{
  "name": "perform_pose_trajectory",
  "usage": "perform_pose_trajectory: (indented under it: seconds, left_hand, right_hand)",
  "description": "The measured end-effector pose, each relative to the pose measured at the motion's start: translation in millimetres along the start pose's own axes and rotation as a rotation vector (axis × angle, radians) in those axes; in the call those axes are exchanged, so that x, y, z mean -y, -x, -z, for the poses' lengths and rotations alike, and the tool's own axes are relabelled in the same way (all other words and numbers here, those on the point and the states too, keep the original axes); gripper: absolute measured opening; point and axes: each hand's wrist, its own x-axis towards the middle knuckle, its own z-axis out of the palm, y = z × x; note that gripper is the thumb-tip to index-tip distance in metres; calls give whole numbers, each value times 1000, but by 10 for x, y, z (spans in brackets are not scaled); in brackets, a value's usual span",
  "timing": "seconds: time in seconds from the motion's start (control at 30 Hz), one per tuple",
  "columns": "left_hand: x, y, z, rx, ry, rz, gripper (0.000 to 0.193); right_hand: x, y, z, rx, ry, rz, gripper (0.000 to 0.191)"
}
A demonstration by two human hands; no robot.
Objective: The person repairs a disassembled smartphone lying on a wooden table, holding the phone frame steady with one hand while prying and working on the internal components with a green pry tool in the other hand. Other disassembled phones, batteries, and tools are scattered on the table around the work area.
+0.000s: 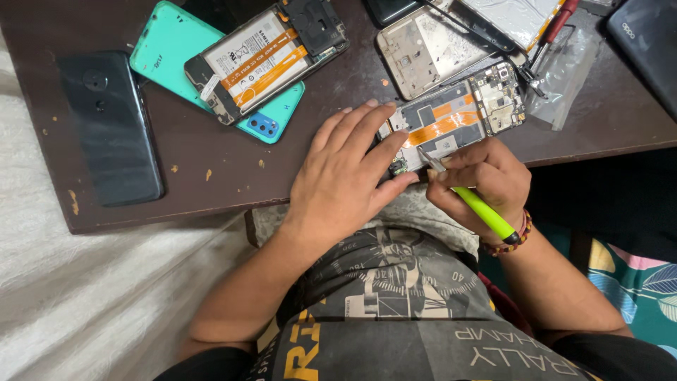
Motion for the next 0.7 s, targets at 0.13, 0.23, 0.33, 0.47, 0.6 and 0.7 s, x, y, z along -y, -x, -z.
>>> perform_pose_trajectory:
  seconds: [0.13, 0.23, 0.33, 0.47, 0.6, 0.7]
  left_hand:
    - [-11, 22, 11, -5, 0, -3, 50]
    - [-15, 26, 13, 1, -6, 1, 50]
    - [-19, 32, 18, -3, 3, -3, 49]
    - [-15, 34, 20, -5, 4, -4, 50]
    - [-10, 25, 12, -1, 2, -3, 50]
    - [5, 16, 6, 2, -1, -4, 50]
  right_hand:
    - [21, -1, 12, 6, 2, -3, 27]
    - [33, 0, 15, 8, 1, -5, 27]
    - [41, 0, 17, 5, 3, -15, 27]
    - [42, -6, 26, 4, -16, -35, 26]
    - [43, -1, 47, -2, -45, -71, 26]
    - [23, -10, 55, -7, -99, -56, 25]
